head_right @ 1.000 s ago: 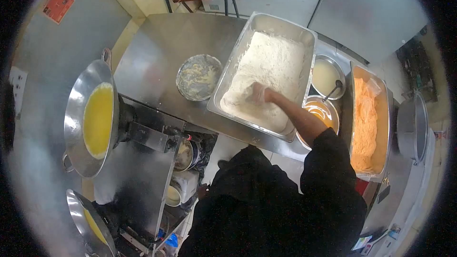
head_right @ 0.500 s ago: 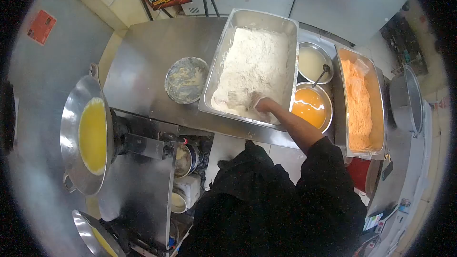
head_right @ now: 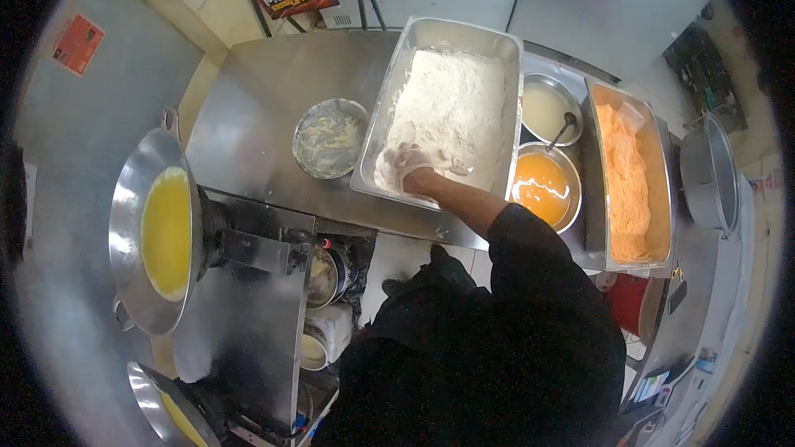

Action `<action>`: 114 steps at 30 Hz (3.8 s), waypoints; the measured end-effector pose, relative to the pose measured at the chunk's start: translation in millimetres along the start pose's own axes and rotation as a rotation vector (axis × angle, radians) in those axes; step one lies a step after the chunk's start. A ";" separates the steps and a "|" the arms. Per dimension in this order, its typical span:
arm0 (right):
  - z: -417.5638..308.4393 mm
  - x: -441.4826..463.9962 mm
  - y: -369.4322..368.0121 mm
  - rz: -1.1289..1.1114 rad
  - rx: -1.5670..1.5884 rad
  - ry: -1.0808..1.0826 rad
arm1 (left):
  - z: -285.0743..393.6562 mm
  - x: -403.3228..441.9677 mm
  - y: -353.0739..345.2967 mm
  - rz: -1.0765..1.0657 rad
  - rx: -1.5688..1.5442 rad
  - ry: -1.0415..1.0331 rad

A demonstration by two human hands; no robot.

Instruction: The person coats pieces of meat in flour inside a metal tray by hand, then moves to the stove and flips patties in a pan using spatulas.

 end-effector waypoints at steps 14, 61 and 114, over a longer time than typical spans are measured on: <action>74.8 -66.0 51.6 -0.337 0.366 0.028 | 58.6 13.4 2.1 -0.197 0.047 0.005; 89.9 -73.2 13.5 -0.284 0.808 -0.282 | -11.6 -14.7 7.1 0.163 -0.659 0.935; 146.5 -25.1 25.5 -0.436 0.677 -0.272 | 46.7 -46.6 -20.8 0.062 0.144 0.191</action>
Point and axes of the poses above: each hand's wrist, its own x-axis towards the middle knuckle, its own y-axis out of the back of the hand, z = x × y, the point moved 8 cm from there along x, towards the middle knuckle, and after that the axes turned 14 degrees about -x, right-handed, at the moved point
